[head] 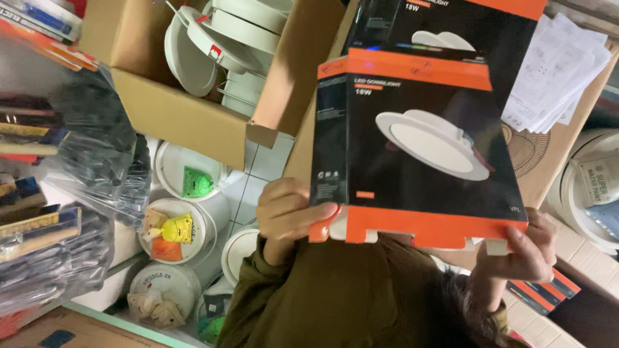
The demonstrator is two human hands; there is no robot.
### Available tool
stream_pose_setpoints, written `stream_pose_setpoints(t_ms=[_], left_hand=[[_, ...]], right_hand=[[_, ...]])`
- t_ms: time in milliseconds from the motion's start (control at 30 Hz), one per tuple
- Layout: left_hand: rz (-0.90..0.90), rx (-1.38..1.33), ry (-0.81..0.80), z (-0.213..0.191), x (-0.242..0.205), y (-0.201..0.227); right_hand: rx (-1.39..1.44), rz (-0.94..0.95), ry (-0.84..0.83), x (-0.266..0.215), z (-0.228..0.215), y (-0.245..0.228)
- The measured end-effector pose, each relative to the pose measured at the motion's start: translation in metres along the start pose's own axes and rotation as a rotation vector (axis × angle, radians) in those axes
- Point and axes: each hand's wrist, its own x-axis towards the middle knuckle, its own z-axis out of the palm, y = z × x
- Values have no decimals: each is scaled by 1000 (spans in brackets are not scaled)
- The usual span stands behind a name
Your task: The person places circular LED downlights into their corresponding cardboard boxes, folding the box flaps to secure the items, and then stacks the boxed lights into a larger shipping carton.
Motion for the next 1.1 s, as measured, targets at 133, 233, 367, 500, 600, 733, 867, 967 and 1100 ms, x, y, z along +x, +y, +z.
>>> stream_pose_setpoints(t_ms=[133, 233, 367, 500, 600, 733, 867, 967, 1100], left_hand=[[43, -21, 151, -15, 17, 16], [-4, -57, 322, -8, 42, 16], [-144, -201, 302, -17, 78, 24], [-230, -334, 204, -18, 97, 36], [-425, -216, 102, -27, 99, 49], [-623, -299, -20, -31, 82, 45], [-610, -307, -104, -22, 46, 28], [-667, -286, -93, -13, 14, 28], [-723, -168, -28, -8, -21, 32]], right_hand=[[194, -321, -244, 44, -27, 58], [152, -96, -100, 60, -26, 64], [191, 170, 79, 67, 14, 25], [247, 250, 152, 77, 57, -17], [292, 271, 167, 93, 84, -41], [326, 286, 132, 110, 118, -73], [355, 263, -57, 117, 127, -95], [462, 247, -269, 109, 116, -104], [757, 17, -410, 92, 111, -75]])
